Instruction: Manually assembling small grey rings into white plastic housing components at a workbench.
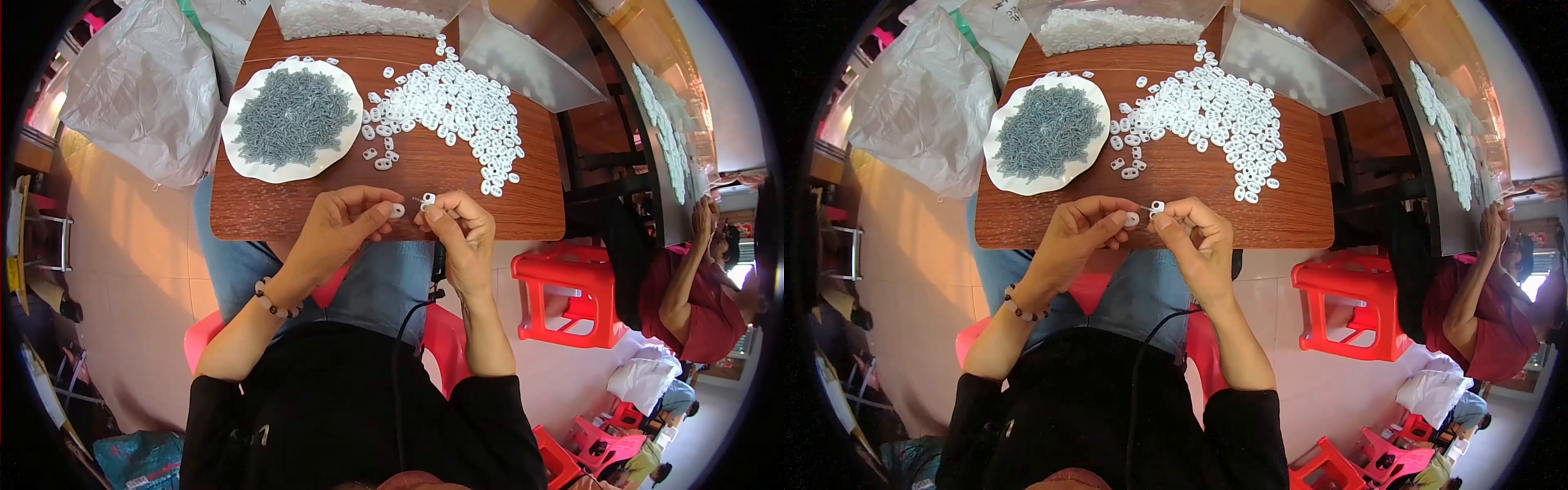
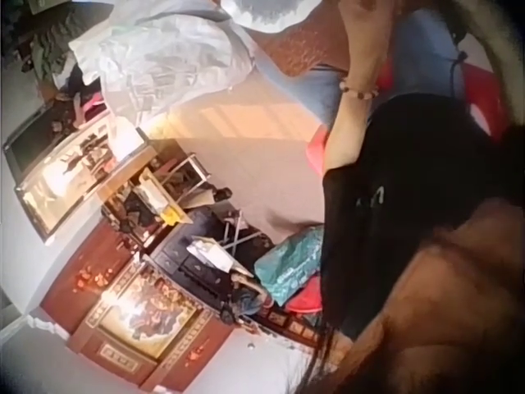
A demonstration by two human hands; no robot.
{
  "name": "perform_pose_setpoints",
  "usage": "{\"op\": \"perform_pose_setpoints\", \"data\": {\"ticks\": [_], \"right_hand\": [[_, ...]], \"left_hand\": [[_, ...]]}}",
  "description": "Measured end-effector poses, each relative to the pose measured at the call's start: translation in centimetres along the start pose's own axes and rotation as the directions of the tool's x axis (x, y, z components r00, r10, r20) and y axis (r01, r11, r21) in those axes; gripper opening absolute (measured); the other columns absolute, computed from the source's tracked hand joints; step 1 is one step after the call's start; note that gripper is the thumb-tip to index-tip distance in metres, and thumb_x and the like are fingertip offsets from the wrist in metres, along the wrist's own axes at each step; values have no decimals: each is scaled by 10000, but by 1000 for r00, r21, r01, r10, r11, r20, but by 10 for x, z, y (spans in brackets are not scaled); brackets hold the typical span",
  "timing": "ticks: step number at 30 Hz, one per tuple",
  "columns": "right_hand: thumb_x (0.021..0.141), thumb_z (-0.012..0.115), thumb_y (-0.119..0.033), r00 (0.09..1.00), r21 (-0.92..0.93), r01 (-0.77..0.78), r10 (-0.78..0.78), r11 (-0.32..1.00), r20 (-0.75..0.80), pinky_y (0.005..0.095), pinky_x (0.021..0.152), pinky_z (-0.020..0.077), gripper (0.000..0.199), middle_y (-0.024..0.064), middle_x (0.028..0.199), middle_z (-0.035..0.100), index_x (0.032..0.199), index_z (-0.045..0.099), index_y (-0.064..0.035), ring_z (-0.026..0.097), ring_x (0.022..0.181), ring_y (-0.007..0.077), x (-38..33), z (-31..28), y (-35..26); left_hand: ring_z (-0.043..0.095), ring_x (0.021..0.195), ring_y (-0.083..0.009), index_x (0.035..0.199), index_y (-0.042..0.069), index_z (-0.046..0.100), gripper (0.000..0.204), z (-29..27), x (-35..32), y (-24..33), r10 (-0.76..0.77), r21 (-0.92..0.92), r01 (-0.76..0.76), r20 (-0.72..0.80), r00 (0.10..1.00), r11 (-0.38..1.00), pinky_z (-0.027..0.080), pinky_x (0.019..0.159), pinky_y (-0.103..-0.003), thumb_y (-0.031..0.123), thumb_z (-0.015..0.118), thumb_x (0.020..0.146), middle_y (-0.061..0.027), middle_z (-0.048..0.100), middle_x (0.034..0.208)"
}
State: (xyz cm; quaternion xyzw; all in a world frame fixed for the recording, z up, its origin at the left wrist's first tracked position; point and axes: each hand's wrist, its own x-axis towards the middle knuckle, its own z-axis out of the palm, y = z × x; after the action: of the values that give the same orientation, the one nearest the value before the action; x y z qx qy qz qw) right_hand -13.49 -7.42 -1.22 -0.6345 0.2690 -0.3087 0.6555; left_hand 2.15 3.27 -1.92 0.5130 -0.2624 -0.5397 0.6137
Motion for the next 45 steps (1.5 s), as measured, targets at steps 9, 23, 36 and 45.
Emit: {"op": "perform_pose_setpoints", "data": {"ticks": [9, 23, 36, 45], "right_hand": [[907, 590, -98, 998, 125, -41, 34, 991, 58, 231, 705, 466, 111, 64, 809, 652, 882, 608, 9, 578, 732, 87, -3, 13, -3], [879, 629, -107, 997, -30, -15, 18, 999, 80, 189, 629, 395, 113, 30, 784, 637, 859, 616, 4, 535, 686, 49, -10, 21, -8], [884, 616, -69, 997, -241, 77, -77, 967, 8, 180, 610, 372, 73, -24, 741, 581, 856, 627, -3, 471, 670, 19, -9, 19, -6], [874, 629, -76, 993, -340, 115, -116, 933, 17, 182, 594, 368, 91, -33, 718, 552, 824, 624, 0, 462, 656, 24, -9, 20, -4]], "left_hand": [[594, 765, -63, 1092, -24, 641, 249, 11, -4, -14, 152, -133, -156, -45, 987, 979, 461, 663, -201, 153, 617, 918, -45, 670, 862], [633, 819, -94, 1086, -6, 658, 276, 15, -11, -15, -29, -429, -12, -91, 995, 903, 499, 733, -235, 204, 641, 906, -51, 683, 912], [555, 793, -62, 1135, -13, 600, 240, 3, -7, -14, 52, -341, -67, -51, 997, 938, 472, 756, -211, 144, 535, 966, -20, 619, 892], [550, 788, -61, 1140, -15, 614, 256, 1, -7, -17, 87, -296, -105, -72, 994, 949, 469, 737, -212, 156, 545, 962, -11, 628, 899]]}}
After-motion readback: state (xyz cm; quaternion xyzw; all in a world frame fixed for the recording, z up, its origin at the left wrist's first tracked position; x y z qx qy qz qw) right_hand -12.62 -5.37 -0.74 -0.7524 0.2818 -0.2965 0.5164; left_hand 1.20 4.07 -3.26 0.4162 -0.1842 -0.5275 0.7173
